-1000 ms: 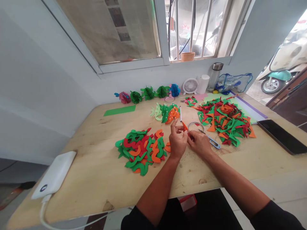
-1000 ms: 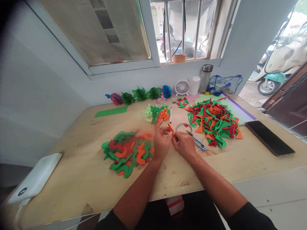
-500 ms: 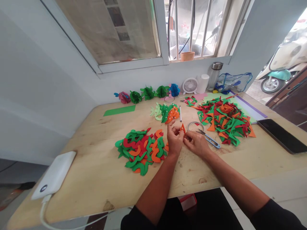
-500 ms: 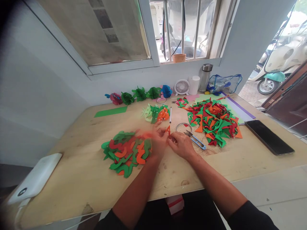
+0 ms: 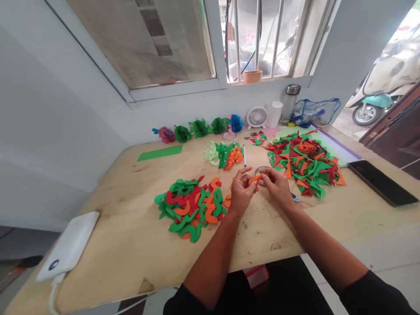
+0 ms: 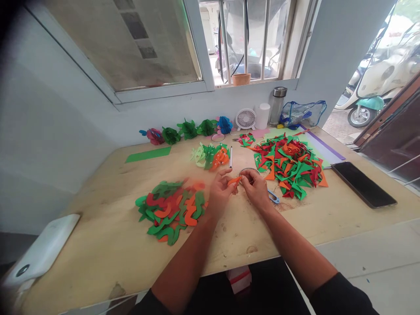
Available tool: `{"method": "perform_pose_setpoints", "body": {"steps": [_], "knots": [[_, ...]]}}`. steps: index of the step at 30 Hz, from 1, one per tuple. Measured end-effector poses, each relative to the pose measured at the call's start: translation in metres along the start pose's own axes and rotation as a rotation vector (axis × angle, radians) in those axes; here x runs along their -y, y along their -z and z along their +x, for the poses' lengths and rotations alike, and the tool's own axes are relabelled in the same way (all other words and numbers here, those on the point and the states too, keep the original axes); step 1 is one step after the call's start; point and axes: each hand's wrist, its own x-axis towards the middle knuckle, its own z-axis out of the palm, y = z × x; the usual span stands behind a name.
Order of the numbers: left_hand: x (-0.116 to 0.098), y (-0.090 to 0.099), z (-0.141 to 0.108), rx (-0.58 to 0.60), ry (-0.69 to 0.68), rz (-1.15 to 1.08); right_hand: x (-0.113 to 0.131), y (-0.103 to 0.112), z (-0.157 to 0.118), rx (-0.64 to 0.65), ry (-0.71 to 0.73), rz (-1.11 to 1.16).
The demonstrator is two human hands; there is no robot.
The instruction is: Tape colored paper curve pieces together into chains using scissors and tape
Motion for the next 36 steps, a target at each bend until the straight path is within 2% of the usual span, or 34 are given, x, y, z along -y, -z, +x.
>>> {"method": "perform_pose_setpoints", "body": {"steps": [3,7,18,29,36], "knots": [[-0.002,-0.001,-0.001,0.085,0.038,-0.044,0.0,0.002,0.002,0.001,-0.077,0.164],[-0.003,-0.002,-0.002,0.114,0.052,-0.035,0.004,0.003,0.001,0.056,-0.147,0.317],[-0.002,-0.002,-0.001,0.132,0.056,-0.01,0.0,0.004,0.001,0.082,-0.128,0.305],[0.021,0.001,-0.005,0.011,-0.049,0.25,-0.004,0.002,0.002,0.081,-0.093,0.184],[0.014,0.002,-0.004,-0.079,-0.072,0.314,-0.003,0.002,0.002,0.046,-0.106,0.158]]}}
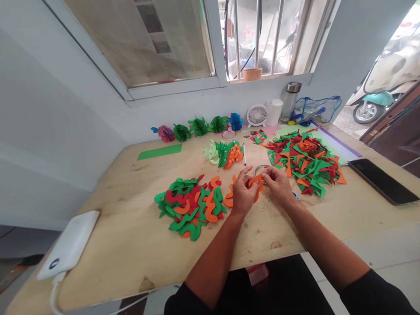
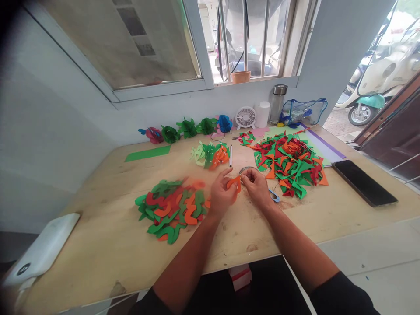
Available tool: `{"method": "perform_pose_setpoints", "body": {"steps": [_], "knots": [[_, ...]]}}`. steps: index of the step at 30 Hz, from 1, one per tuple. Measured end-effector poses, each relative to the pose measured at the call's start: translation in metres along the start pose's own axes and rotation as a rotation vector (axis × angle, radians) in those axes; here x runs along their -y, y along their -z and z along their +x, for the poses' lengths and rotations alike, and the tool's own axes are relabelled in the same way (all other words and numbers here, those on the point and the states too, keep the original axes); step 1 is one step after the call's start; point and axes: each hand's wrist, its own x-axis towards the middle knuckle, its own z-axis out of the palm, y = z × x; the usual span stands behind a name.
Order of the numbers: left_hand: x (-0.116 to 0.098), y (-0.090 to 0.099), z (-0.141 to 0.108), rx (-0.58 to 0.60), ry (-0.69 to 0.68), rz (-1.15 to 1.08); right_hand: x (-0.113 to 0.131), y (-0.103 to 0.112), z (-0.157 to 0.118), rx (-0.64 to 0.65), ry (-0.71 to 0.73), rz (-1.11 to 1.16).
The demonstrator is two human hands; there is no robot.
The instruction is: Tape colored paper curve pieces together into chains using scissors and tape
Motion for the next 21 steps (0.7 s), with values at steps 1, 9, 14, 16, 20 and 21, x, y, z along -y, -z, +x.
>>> {"method": "perform_pose_setpoints", "body": {"steps": [1,9,14,16,20,21], "knots": [[-0.001,0.001,0.001,-0.029,0.004,0.006,0.0,0.0,0.0,-0.012,-0.008,0.01],[-0.007,0.006,0.003,-0.207,-0.005,0.125,0.01,-0.002,-0.004,0.107,0.028,0.087],[-0.002,0.006,0.002,-0.213,-0.009,0.114,0.016,-0.005,-0.007,0.196,0.111,0.058],[0.0,0.005,0.002,-0.182,0.009,0.087,0.016,-0.006,-0.007,0.205,0.107,0.027],[-0.001,0.002,0.003,-0.106,0.013,-0.005,0.013,-0.006,-0.006,0.156,0.055,-0.038],[-0.002,0.001,0.004,-0.092,0.021,-0.041,0.013,-0.006,-0.006,0.139,0.049,-0.045]]}}
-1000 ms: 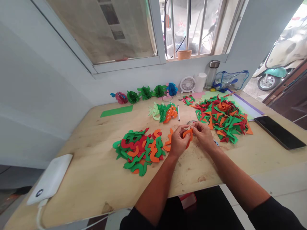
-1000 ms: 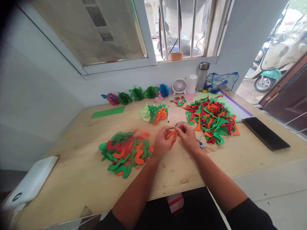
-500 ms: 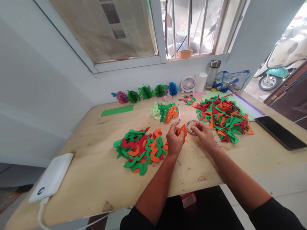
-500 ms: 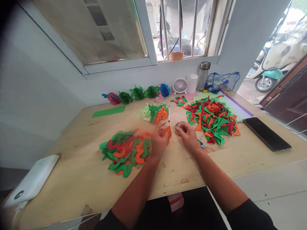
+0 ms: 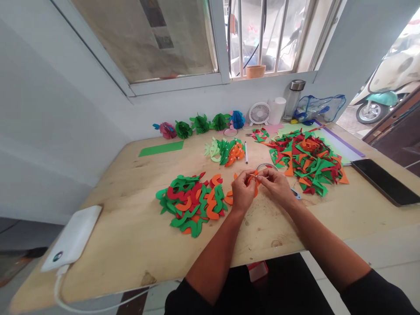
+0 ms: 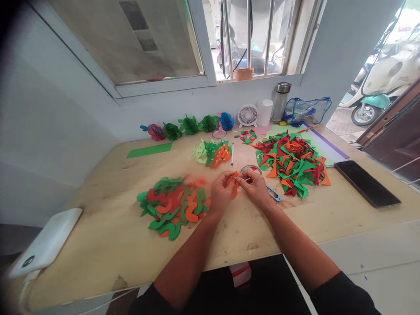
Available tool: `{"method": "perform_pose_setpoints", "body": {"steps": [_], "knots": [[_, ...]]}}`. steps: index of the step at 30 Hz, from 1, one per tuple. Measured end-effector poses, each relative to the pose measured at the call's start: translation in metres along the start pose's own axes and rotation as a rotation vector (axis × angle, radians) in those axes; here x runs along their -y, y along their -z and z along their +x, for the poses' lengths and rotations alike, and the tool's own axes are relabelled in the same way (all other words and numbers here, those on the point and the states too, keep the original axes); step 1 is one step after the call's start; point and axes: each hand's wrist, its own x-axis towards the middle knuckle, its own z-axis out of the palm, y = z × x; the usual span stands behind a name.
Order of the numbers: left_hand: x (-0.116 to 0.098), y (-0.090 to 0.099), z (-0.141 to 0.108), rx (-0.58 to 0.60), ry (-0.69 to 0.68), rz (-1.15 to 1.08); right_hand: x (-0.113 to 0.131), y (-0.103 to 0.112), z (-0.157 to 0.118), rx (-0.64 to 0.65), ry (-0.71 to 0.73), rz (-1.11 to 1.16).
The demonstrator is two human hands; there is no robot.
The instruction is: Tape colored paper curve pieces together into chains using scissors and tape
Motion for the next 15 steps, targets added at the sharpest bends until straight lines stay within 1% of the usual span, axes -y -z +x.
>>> {"method": "perform_pose_setpoints", "body": {"steps": [4,9,15], "knots": [[-0.005,-0.002,0.003,0.033,0.1,-0.152,-0.002,0.001,0.001,-0.032,-0.01,-0.019],[-0.013,0.002,0.002,0.028,0.251,-0.159,-0.005,0.003,0.003,-0.027,-0.005,-0.038],[-0.016,0.003,0.001,0.055,0.307,-0.231,-0.008,0.004,0.003,-0.011,-0.011,-0.044]]}}
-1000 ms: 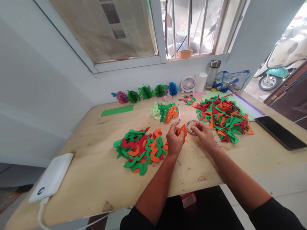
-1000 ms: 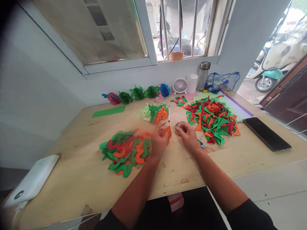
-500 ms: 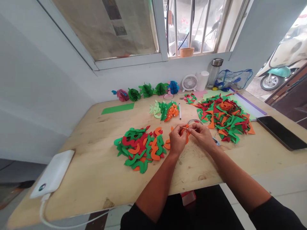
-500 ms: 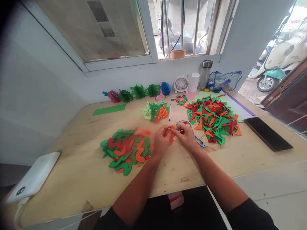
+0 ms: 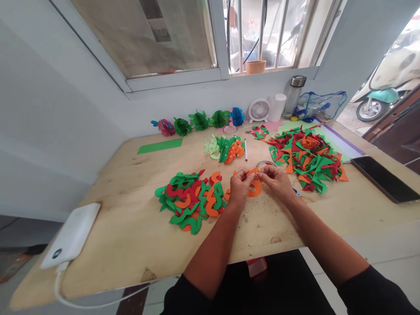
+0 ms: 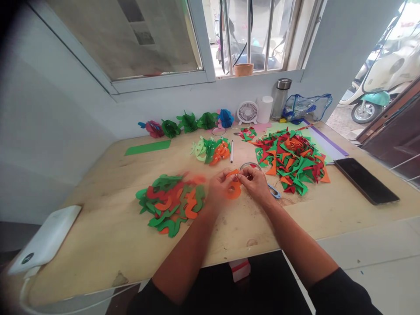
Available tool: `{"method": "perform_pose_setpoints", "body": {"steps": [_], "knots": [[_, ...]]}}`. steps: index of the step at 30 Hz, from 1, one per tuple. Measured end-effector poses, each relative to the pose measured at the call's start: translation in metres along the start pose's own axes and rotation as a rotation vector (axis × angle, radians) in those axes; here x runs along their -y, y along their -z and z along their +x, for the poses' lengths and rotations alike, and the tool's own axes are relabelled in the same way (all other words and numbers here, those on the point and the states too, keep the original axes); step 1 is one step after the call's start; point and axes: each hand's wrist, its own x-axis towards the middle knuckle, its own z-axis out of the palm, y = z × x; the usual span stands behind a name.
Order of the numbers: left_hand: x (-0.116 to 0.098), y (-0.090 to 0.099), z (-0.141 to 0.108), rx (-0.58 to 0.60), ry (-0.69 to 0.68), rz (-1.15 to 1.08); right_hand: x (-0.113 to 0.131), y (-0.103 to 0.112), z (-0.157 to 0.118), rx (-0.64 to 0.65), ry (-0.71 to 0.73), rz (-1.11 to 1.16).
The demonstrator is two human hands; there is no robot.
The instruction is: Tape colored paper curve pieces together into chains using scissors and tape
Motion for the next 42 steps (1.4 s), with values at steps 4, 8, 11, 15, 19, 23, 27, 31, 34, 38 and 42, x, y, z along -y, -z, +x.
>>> {"method": "perform_pose_setpoints", "body": {"steps": [4,8,11,15,19,23,27,31,34,38,42], "knots": [[0.0,0.001,0.001,0.007,0.066,-0.048,0.003,0.001,-0.001,0.019,0.0,-0.025],[-0.002,0.002,0.001,0.031,0.111,-0.083,0.006,0.002,-0.002,0.049,-0.014,0.02],[-0.002,0.003,0.0,0.055,0.112,-0.095,0.007,0.002,-0.001,0.055,-0.026,0.044],[-0.001,0.002,0.0,0.075,0.101,-0.107,0.005,0.001,0.0,0.035,-0.051,0.09],[0.002,0.001,0.001,0.066,0.077,-0.101,0.001,0.0,0.001,0.027,-0.081,0.135],[0.004,0.001,0.002,0.06,0.073,-0.097,0.002,-0.001,0.001,0.022,-0.106,0.179],[0.005,0.001,0.003,0.055,0.072,-0.1,0.006,-0.002,-0.001,0.01,-0.149,0.241],[0.005,0.0,0.003,0.052,0.068,-0.097,0.009,-0.002,-0.003,0.009,-0.186,0.311],[0.004,-0.001,0.002,0.053,0.048,-0.106,0.008,-0.002,-0.004,0.015,-0.2,0.378],[0.003,-0.001,0.002,0.066,0.04,-0.116,0.008,-0.003,-0.004,0.015,-0.221,0.424],[0.005,0.0,0.002,0.057,0.023,-0.102,0.012,-0.005,-0.004,-0.012,-0.221,0.398]]}}
